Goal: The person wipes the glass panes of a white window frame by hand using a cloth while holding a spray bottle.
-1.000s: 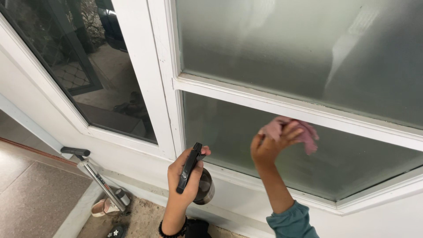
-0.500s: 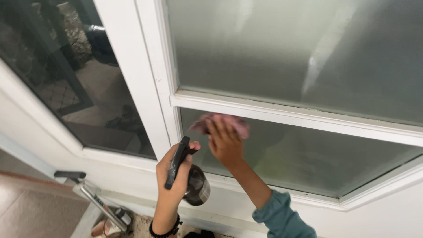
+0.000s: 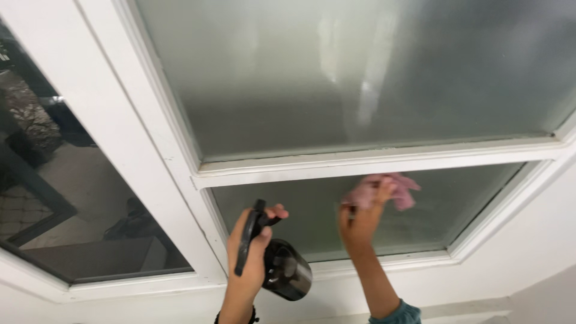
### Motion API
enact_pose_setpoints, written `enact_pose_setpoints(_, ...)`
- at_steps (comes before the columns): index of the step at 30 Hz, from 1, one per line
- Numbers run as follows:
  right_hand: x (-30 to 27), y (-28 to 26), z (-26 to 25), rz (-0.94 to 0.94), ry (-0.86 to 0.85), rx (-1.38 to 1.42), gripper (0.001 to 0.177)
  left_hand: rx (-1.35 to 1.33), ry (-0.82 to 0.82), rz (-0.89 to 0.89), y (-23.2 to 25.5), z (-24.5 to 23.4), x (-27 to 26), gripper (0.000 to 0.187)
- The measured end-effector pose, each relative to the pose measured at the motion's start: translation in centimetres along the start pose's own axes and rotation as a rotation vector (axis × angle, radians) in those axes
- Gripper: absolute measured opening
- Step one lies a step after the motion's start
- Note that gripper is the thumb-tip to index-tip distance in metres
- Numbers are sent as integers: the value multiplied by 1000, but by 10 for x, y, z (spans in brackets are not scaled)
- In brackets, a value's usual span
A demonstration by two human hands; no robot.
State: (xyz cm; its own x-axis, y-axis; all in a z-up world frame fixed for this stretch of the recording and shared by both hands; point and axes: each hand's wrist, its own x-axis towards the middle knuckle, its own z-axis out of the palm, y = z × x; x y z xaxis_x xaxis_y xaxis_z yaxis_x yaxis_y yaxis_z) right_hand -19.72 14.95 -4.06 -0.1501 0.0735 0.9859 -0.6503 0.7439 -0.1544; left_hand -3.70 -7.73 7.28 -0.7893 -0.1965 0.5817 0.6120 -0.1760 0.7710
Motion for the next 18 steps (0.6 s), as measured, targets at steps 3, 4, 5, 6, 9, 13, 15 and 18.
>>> enact_pose_setpoints(3, -16, -2, 4, -65, -202, -77, 50, -18, -68, -74, -13, 28, 3, 18)
enact_pose_setpoints(4, -20, 3, 4, -66, -288, -112, 52, -7, -74, -91, -15, 36, 2, 17)
enact_pose_setpoints(5, -20, 16, -1, -77, -280, -147, 54, -4, -97, -73, -16, 41, 1, 18)
enact_pose_setpoints(6, -15, 35, -9, -95, -269, -174, 56, 3, -111, -46, -15, 46, 0, 19)
enact_pose_setpoints(9, 1, 91, -41, -93, -201, -220, 58, 54, -72, -30, -15, 62, -10, 20)
enact_pose_setpoints(13, 25, 155, -81, -120, -131, -225, 55, 143, 42, 9, -22, 96, -33, 21)
enact_pose_setpoints(15, 27, 178, -96, -140, -136, -211, 54, 92, 148, -11, -29, 122, -46, 19)
enact_pose_setpoints(18, 28, 201, -106, -194, -150, -156, 56, 59, 272, -4, -40, 163, -62, 18)
